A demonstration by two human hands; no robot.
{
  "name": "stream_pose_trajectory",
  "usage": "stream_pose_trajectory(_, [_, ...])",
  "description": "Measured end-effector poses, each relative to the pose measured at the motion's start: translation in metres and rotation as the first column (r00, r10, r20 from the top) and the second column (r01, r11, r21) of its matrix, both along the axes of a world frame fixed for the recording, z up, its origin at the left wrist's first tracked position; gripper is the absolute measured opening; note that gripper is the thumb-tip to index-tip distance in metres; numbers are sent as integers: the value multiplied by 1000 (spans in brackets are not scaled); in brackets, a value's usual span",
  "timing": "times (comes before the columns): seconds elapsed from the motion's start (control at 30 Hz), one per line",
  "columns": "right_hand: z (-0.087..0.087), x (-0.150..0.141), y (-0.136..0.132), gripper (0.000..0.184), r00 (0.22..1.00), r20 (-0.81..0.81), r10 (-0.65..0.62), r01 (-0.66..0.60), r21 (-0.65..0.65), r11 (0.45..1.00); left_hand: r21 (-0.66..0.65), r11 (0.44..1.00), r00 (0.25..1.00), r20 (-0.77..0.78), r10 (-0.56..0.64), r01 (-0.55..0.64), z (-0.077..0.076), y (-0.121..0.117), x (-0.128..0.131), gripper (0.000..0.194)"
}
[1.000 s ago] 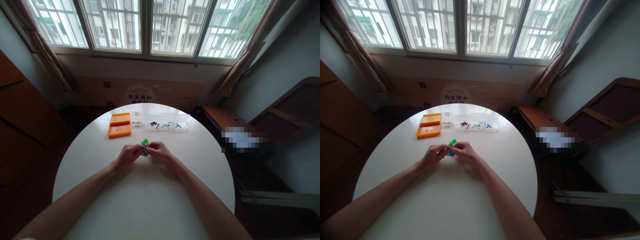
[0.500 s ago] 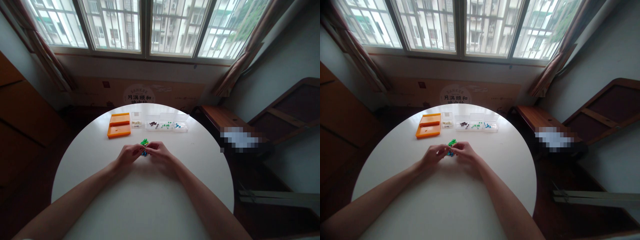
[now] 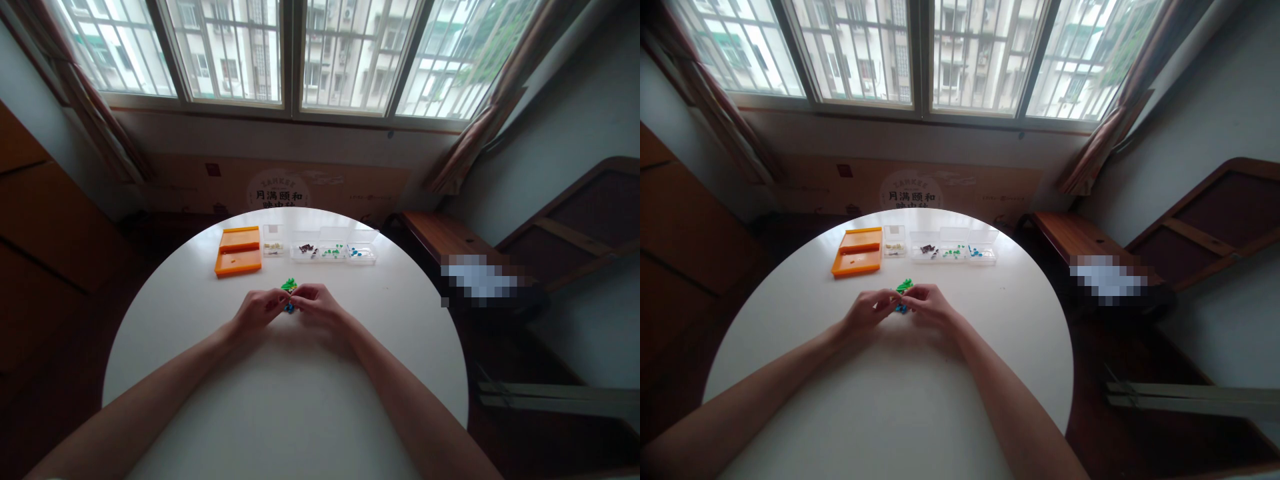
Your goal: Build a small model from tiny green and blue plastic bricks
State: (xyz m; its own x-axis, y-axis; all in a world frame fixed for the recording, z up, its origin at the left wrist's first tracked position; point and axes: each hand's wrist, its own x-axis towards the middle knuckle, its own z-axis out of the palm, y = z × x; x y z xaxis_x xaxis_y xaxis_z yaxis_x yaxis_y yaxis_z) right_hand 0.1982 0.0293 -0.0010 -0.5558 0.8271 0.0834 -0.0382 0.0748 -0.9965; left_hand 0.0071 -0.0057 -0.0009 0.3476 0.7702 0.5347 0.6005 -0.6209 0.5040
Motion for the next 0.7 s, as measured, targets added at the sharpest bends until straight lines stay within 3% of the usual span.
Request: stream_pose_trajectory(0.7, [-2,-1,1,31,999,-45,-11,9,-27,1000,2,1000,1000,-3,-4,4,0,2,0,22])
